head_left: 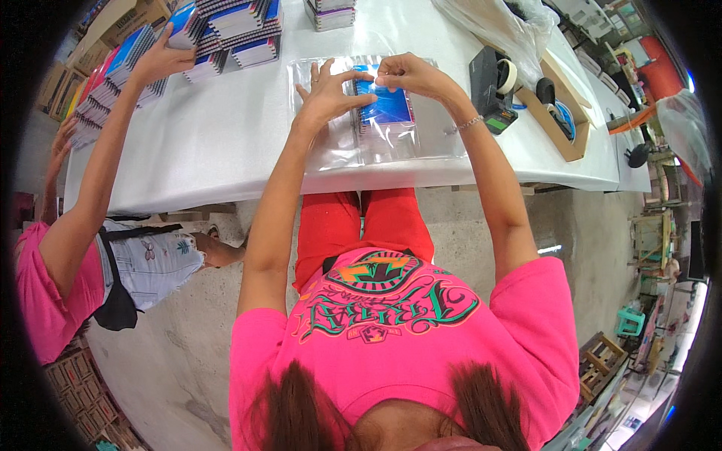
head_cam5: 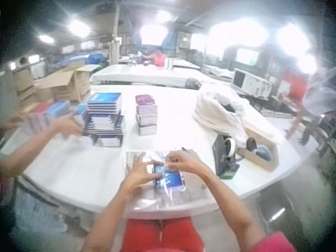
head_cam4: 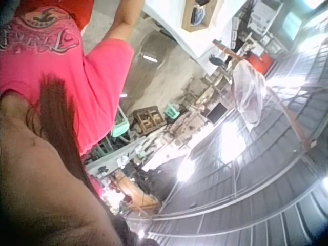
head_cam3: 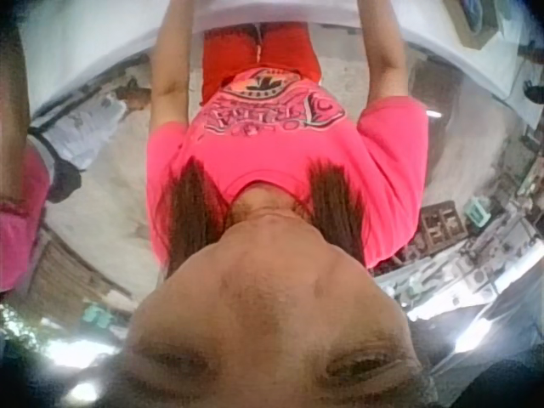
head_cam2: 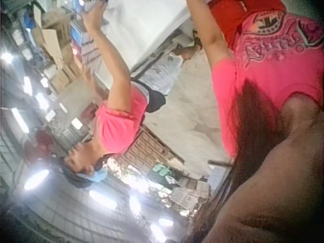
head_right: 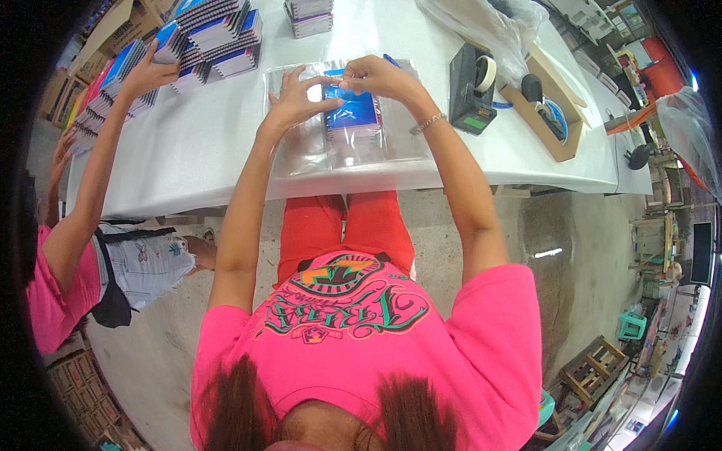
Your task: The person places stacks of spiral-bound notebooks into clear plastic bags on a white table. They fold the bag edges and seal them with tape from a dispenser. A coworker in a pink shirt is visible across the table handling similar notebooks.
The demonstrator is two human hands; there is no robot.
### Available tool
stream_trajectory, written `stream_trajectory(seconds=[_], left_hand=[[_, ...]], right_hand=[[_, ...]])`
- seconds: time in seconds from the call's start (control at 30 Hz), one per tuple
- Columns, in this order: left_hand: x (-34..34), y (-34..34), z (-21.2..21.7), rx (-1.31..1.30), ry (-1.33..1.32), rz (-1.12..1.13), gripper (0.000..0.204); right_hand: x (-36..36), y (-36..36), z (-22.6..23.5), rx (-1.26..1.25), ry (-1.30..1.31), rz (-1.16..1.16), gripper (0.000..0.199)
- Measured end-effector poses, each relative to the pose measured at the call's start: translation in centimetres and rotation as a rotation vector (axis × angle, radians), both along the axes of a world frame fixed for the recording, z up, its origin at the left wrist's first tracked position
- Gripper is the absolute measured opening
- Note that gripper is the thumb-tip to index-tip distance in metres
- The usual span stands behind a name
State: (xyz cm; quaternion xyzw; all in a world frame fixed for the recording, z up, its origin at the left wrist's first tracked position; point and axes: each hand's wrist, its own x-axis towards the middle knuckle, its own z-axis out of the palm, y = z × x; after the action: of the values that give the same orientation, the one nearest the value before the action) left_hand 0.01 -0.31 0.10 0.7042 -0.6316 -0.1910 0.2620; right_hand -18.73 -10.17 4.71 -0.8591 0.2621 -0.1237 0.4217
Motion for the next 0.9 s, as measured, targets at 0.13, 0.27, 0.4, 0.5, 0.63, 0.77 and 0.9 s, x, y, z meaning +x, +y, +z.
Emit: stream_trajectory(seconds=[0.13, 0.27, 0.4, 0.5, 0.63, 0.77, 0.9], left_hand=[[-0.1, 0.3, -0.2, -0.029, 0.016, 0.008, 0.06], [-3.0, 2.1, -1.4, -0.102, -0.353, 0.069, 0.052], [-5.5, 2.8, -2.6, -0.08, -0.234, 0.066, 0.058], [-6.0, 2.9, -2.4, -0.086, 0.151, 0.082, 0.065], [-4.8, 2.0, -4.7, 0.045, 0.189, 0.117, 0.072], [-4.8, 3.0, -2.0, 0.089, 0.027, 0.218, 0.067], [-2.3, -1.5, -4.3, 0.06, 0.328, 0.252, 0.079]], right_hand=[[1.5, -0.9, -0.4, -0.082, 0.184, -0.011, 0.026], [2.7, -0.5, 0.7, -0.074, 0.368, -0.068, 0.031], [2.6, -2.6, 0.3, -0.109, 0.545, -0.073, 0.044], [0.8, -1.8, -0.1, -0.271, 0.443, -0.191, 0.055], [-0.3, 2.5, -2.1, -0.431, 0.118, -0.397, 0.055], [-1.9, 4.6, -5.2, -0.181, -0.341, -0.717, 0.033], [-2.5, 1.5, -8.7, 0.085, -0.443, -0.677, 0.05]])
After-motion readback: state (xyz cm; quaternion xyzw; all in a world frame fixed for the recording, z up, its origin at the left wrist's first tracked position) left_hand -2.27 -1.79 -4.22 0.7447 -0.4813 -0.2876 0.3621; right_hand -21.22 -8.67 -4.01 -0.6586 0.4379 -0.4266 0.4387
